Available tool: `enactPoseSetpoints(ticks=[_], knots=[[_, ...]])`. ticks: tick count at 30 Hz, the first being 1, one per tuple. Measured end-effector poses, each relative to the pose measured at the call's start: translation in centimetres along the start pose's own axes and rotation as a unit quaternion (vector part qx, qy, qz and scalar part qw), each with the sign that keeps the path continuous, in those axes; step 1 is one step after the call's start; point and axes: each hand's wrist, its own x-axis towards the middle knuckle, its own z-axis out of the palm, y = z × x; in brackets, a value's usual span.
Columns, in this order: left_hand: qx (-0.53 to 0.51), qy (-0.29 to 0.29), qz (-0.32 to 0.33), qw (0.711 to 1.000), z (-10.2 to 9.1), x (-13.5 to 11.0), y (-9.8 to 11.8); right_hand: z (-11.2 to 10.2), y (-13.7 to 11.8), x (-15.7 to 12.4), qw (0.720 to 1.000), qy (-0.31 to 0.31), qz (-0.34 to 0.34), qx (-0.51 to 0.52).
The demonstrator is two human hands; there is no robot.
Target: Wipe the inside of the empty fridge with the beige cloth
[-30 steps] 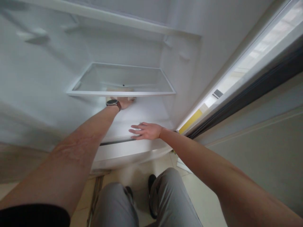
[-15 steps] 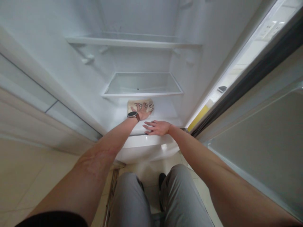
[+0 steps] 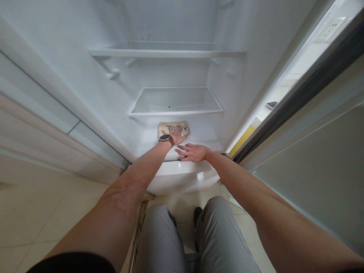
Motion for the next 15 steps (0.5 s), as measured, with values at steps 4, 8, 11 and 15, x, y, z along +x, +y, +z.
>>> enactPoseSetpoints(ticks=[4, 8, 11, 15], knots=[[0.0, 0.004, 0.001, 1.0, -0.23, -0.21, 0.11, 0.19, -0.47, 0.19, 1.0, 0.012, 0.013, -0.02], [0.003, 0.001, -0.006, 1.0, -0.31, -0.05, 0.06, 0.51, -0.87, 0.31, 0.999, 0.015, 0.028, -0.038], [0.006, -0.001, -0.001, 1.0, -0.24, 0.28, -0.07, 0.26, -0.88, 0.32, 0.999, 0.012, 0.02, -0.045], [0.007, 0.001, 0.009, 1.0, -0.03, 0.6, -0.21, -0.29, -0.93, 0.3, 0.998, 0.008, 0.027, -0.063]])
